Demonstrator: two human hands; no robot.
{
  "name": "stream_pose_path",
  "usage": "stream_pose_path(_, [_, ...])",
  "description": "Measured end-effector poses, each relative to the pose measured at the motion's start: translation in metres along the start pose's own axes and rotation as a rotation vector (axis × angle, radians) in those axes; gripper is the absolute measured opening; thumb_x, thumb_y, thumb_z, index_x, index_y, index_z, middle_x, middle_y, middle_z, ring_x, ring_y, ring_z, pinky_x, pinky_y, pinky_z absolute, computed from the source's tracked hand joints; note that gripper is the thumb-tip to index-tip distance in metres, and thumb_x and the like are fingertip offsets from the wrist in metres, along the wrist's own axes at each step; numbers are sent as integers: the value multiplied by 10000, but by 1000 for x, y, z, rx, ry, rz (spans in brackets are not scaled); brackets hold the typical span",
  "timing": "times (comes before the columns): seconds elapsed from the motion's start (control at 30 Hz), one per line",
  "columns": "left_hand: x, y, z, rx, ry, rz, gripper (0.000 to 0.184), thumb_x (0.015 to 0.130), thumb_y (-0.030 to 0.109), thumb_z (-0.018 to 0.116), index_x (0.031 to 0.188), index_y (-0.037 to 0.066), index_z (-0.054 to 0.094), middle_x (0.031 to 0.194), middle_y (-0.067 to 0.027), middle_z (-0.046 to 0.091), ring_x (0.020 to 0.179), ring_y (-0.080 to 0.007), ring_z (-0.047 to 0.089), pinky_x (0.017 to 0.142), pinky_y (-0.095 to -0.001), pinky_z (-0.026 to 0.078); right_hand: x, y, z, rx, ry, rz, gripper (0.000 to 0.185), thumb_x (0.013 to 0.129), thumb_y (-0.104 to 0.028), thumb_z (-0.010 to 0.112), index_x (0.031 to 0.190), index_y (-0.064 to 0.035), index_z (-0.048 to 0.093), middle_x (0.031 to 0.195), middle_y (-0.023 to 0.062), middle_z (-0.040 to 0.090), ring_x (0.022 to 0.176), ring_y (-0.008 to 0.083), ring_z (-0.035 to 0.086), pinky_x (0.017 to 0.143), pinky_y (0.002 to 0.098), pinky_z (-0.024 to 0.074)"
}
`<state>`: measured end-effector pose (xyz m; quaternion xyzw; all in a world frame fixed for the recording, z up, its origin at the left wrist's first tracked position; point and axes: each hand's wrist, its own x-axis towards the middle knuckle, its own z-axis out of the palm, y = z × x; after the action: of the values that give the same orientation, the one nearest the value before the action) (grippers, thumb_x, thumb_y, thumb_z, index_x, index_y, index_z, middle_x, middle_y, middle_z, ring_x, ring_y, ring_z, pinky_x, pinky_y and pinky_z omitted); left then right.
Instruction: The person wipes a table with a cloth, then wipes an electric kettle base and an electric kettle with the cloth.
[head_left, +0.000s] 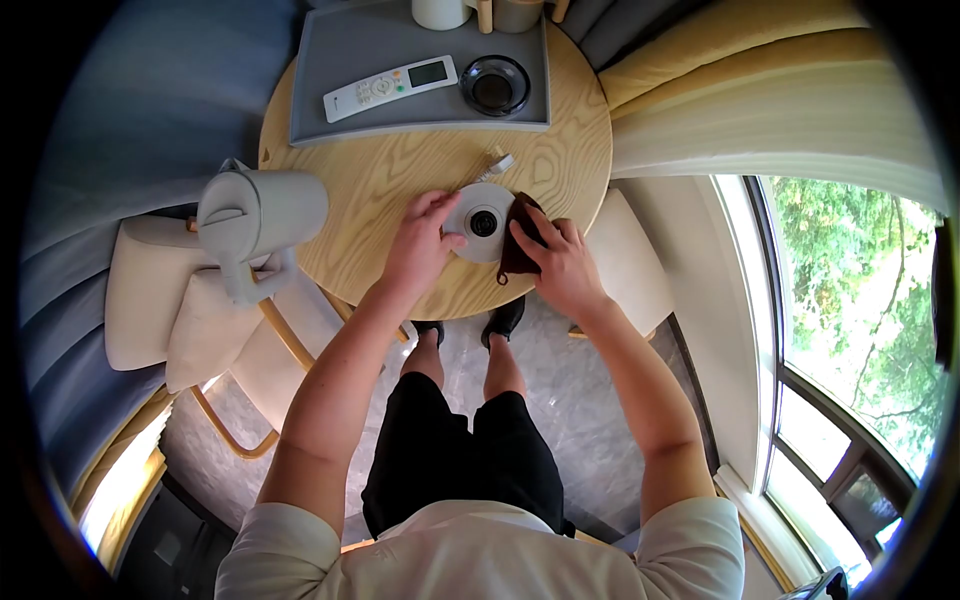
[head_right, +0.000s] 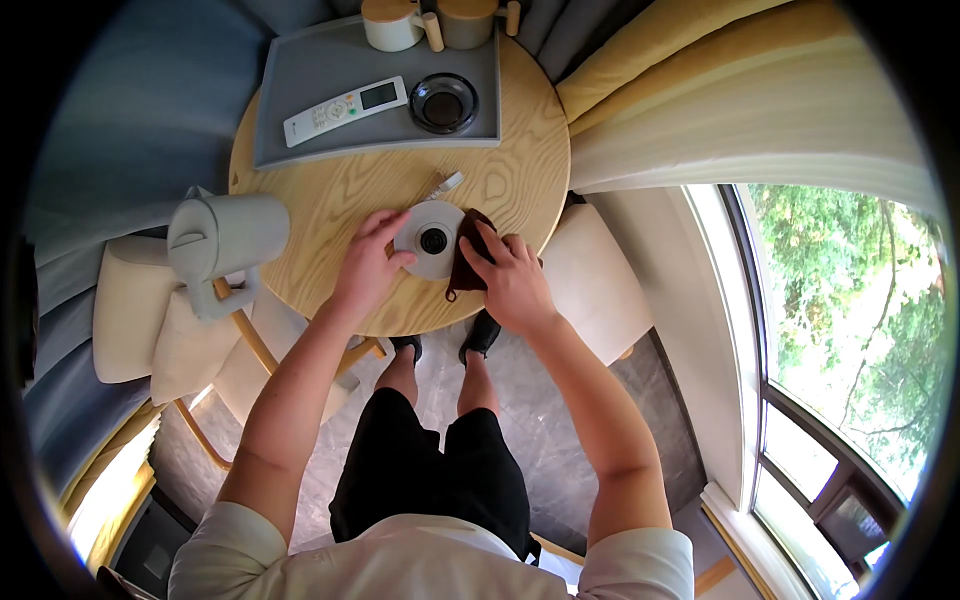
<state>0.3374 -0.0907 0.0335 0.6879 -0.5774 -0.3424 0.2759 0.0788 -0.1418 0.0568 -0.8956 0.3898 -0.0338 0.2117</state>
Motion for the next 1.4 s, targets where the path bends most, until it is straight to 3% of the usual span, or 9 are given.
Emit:
stream_pose_path(0.23, [13, 1, -13, -53, -186, 12, 679, 780, 13, 860, 1423, 8, 642, 1395, -119, 588, 1267, -308, 610, 1073, -388, 517, 6, 4, -5, 90, 3, -16, 732, 723, -8, 704, 1438, -159, 678, 1559, 105, 538, 1165, 365, 581, 1063, 467, 507])
stream_pose_path(0.73, [11, -3, -4, 44, -141, 56, 716, 751, 44, 877, 1430, 31, 649, 1384, -101, 576, 1241, -289, 604, 1072, -379, 520, 66, 13, -13, 40, -110, -101, 590, 845, -56, 651, 1409, -214, 723, 1509, 33, 595, 1194, 306, 547, 1100, 408, 469])
stream_pose_path(0.93, [10, 2, -5, 55, -138, 12, 725, 746, 51, 882, 1432, 28, 648, 1393, -115, 586, 1260, -306, 607, 1066, -393, 522, 65, 14, -12, 47, -87, -93, 584, 847, -62, 653, 1394, -247, 738, 1508, 27, 602, 1195, 303, 550, 1102, 422, 469])
stream_pose_path(1.23, [7, -1, 0, 82, -76, 53, 694, 761, 30, 873, 1418, 8, 648, 1393, -147, 599, 1240, -327, 635, 1049, -400, 539, 35, 14, -15, 128, -58, 0, 610, 824, -38, 654, 1403, -216, 726, 1539, 23, 584, 1178, 348, 567, 1110, 434, 477])
stream_pose_path(1.4, [7, 2, -1, 56, -80, 34, 691, 764, 24, 872, 1417, 3, 645, 1396, -154, 600, 1231, -333, 641, 1048, -402, 541, 1, 10, -3, 185, -41, 77, 684, 780, -31, 695, 1439, -216, 695, 1562, 59, 560, 1213, 371, 562, 1109, 444, 494])
